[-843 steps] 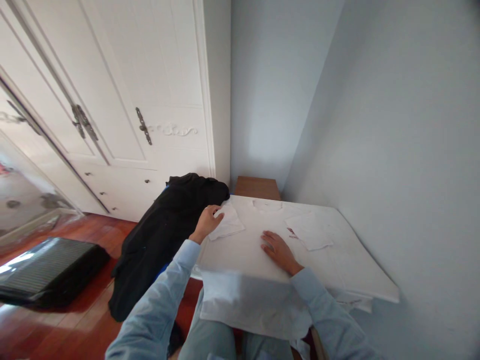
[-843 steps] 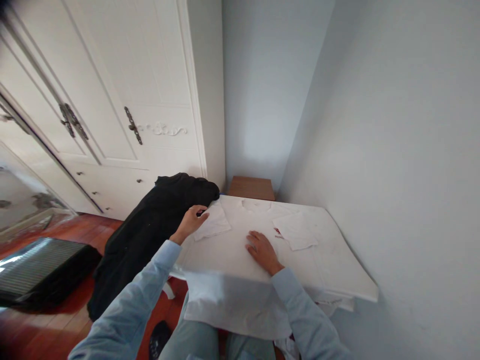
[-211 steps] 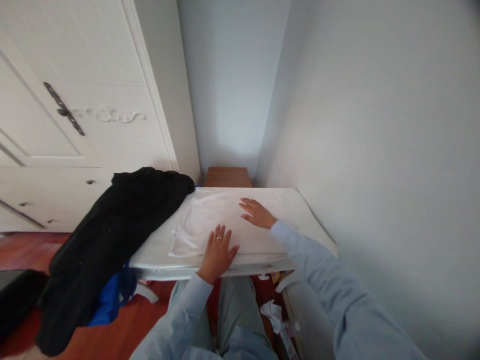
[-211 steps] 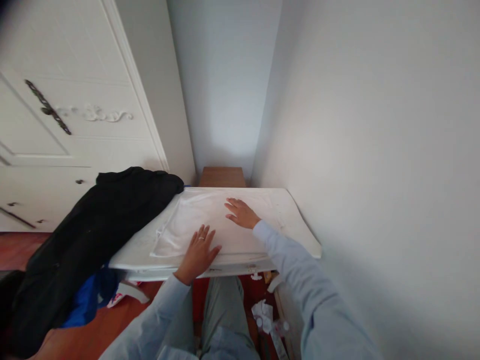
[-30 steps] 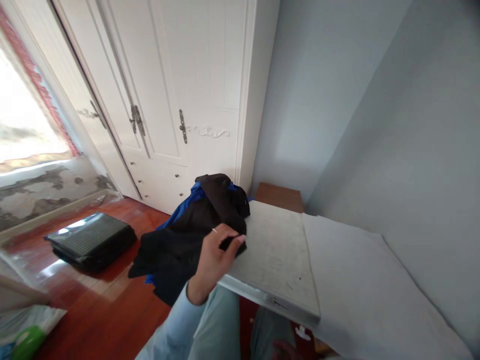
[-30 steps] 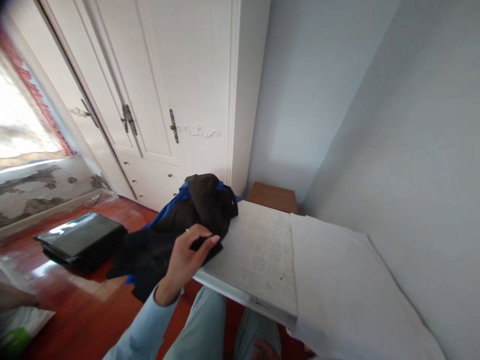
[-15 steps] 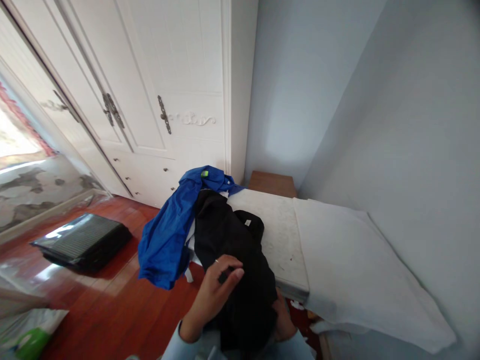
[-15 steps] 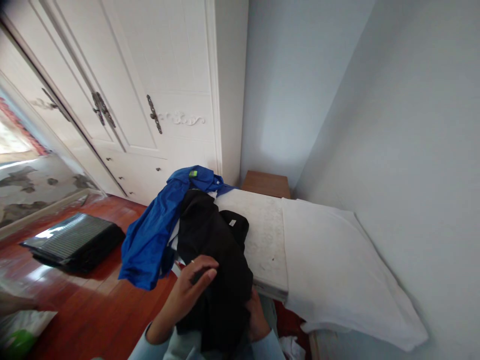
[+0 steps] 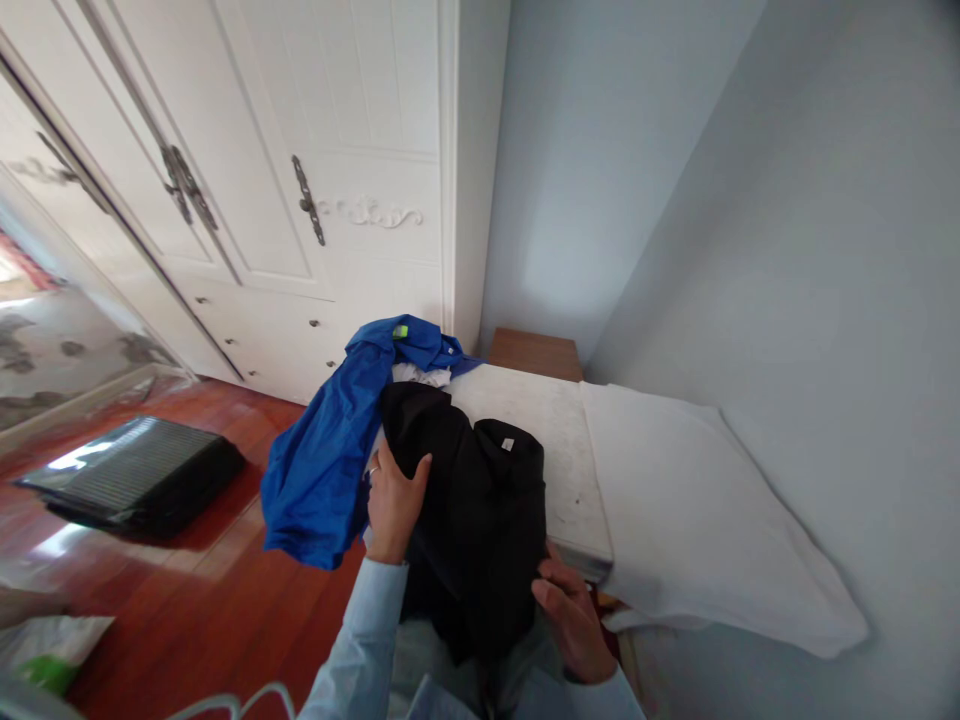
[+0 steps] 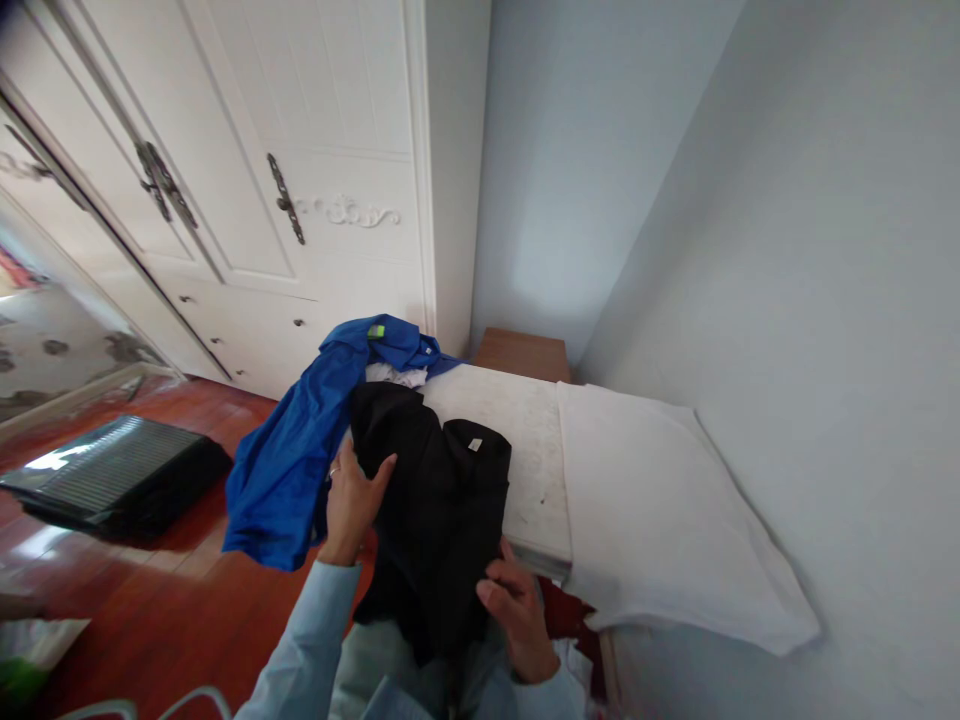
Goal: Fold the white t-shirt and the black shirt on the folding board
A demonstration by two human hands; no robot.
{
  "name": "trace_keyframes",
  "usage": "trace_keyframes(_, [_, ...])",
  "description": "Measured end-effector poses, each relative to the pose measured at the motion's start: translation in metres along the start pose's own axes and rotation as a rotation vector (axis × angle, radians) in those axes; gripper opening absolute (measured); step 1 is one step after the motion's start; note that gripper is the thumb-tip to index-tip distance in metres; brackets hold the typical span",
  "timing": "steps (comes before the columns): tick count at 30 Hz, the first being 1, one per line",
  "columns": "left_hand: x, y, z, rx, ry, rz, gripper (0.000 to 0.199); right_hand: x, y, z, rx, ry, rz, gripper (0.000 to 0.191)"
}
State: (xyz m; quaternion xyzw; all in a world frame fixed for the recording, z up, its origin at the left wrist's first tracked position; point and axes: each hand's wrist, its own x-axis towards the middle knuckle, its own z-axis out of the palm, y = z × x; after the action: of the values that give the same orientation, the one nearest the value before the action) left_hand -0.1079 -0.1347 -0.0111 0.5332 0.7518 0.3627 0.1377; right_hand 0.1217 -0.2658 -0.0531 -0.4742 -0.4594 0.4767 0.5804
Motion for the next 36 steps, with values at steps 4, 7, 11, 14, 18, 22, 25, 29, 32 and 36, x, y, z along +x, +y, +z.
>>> trace_keyframes(4, [0.016,0.005,-0.004,0.012,-0.137,-0.082,0.081,0.005,-0.032,-0.02,-0.17,0.051,-0.038,0.03])
trace_keyframes(7, [0.023,-0.005,0.0,-0.202,-0.143,-0.152,0.066,0.009,-0.052,-0.038,-0.044,0.27,0.004,0.031])
trace_keyframes(11, [0.024,-0.021,0.002,-0.822,-0.099,-0.239,0.047,0.015,-0.077,-0.062,0.121,0.552,-0.076,0.034])
trace_keyframes(14, [0.017,-0.026,-0.004,-1.123,0.053,-0.319,0.039,0.022,-0.094,-0.077,0.135,0.751,-0.265,0.031])
trace_keyframes(18, [-0.001,-0.014,-0.017,-1.324,0.094,-0.402,0.029,0.027,-0.104,-0.089,0.036,0.821,-0.324,0.03])
trace_keyframes(22, [-0.013,0.0,-0.033,-1.423,-0.131,-0.59,0.021,0.026,-0.107,-0.096,-0.021,0.77,-0.232,0.042])
trace_keyframes(25, [-0.014,0.001,-0.041,-1.402,-0.394,-0.729,0.024,0.021,-0.111,-0.106,-0.009,0.634,-0.125,0.059])
trace_keyframes(29, [-0.015,-0.004,-0.04,-1.339,-0.441,-0.742,0.03,0.011,-0.111,-0.124,-0.068,0.35,0.092,0.071])
trace_keyframes(32, [-0.013,-0.002,-0.041,-1.412,-0.295,-0.588,0.036,0.002,-0.103,-0.137,-0.177,0.256,0.227,0.079])
trace_keyframes(36, [-0.007,0.01,-0.06,-1.575,-0.14,-0.366,0.027,-0.012,-0.089,-0.153,-0.251,0.17,0.341,0.089])
